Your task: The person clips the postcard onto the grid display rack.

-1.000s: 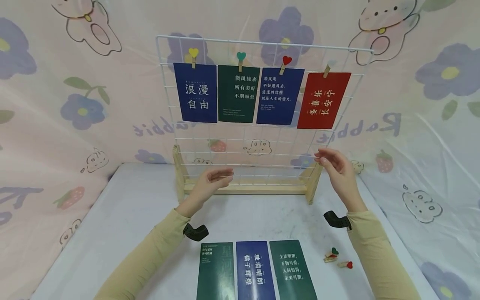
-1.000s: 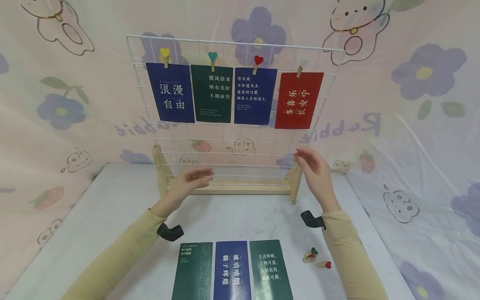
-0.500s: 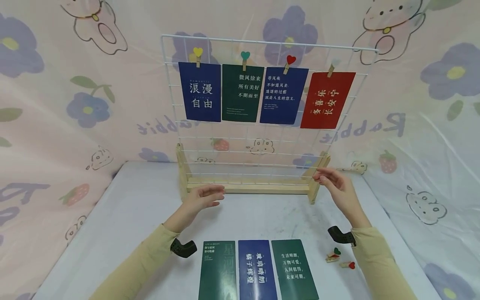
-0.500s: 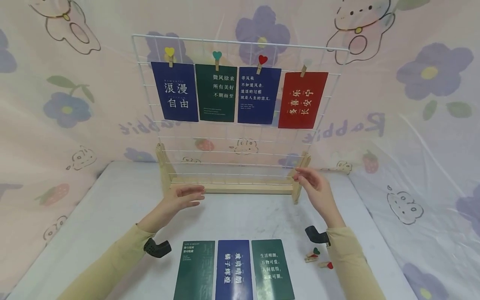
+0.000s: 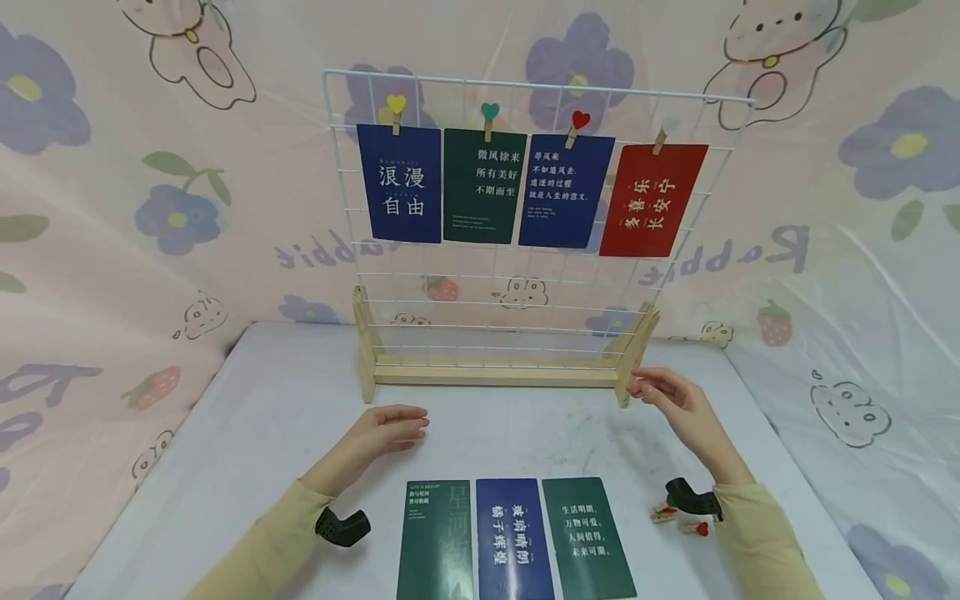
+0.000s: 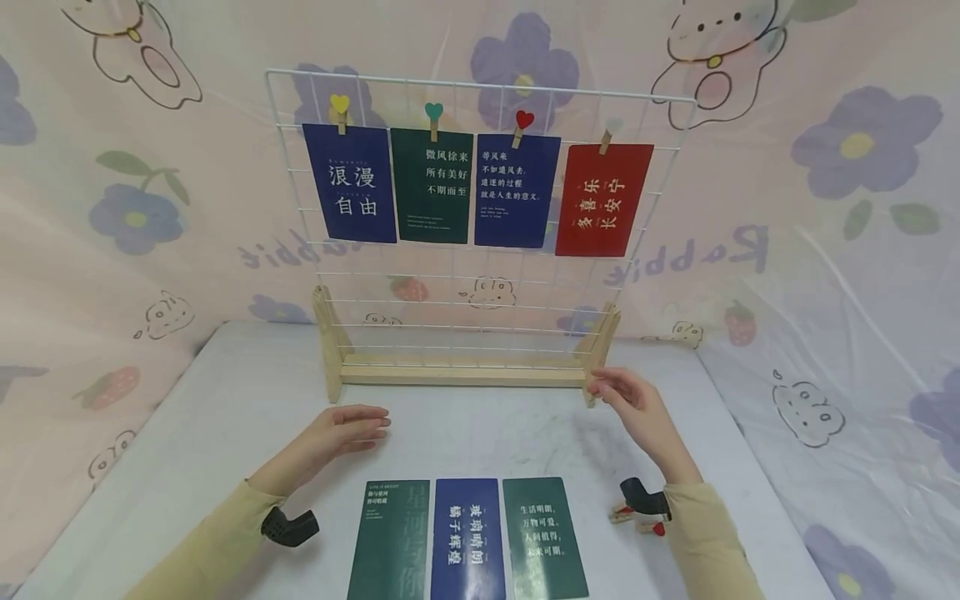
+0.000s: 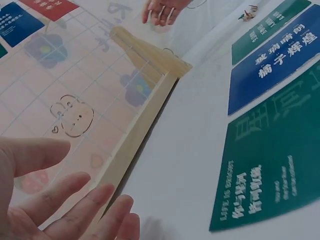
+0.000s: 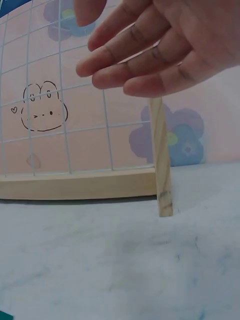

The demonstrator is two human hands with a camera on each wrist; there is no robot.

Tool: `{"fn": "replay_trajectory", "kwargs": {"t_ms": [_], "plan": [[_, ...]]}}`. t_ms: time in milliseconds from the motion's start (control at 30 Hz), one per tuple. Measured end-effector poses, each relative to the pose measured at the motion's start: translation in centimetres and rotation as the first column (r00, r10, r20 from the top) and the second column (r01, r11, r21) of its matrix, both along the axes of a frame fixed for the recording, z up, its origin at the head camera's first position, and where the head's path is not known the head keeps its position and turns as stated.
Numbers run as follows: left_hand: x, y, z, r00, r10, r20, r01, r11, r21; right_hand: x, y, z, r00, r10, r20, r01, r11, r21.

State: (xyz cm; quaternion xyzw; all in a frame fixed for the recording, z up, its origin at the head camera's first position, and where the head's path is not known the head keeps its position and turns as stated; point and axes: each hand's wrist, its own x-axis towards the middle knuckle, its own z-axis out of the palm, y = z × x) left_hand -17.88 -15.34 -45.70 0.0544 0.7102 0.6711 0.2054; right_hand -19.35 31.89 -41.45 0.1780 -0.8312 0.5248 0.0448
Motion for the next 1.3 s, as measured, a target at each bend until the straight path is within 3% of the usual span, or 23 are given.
{"fn": "replay_trajectory", "kwargs": {"t_ms": [400,700,967,1300], "plan": [[1.6,-1.7,-0.9,0.998,0.040,0.053,-0.039,0.999,-0.017,1.8,1.5,-2.1,0.999,0.004,0.042,-0.006,0.999,0.038],[2.7,-2.3,-1.7,0.995,0.050,0.090,-0.049,0.999,-0.014,3.3,2.8,-3.4,0.992,0.028,0.124,-0.038,0.996,0.079],[3.5,-2.5,-2.0,0.997,0.042,0.071,-0.043,0.999,0.014,4.4,4.1,-3.8,0.943,-0.002,0.334,-0.048,0.989,0.139],[3.9,-2.6,-2.1,0.998,0.048,0.045,-0.045,0.997,-0.070,5.5,5.6,-4.1,0.901,-0.074,0.426,-0.003,0.984,0.179]]}}
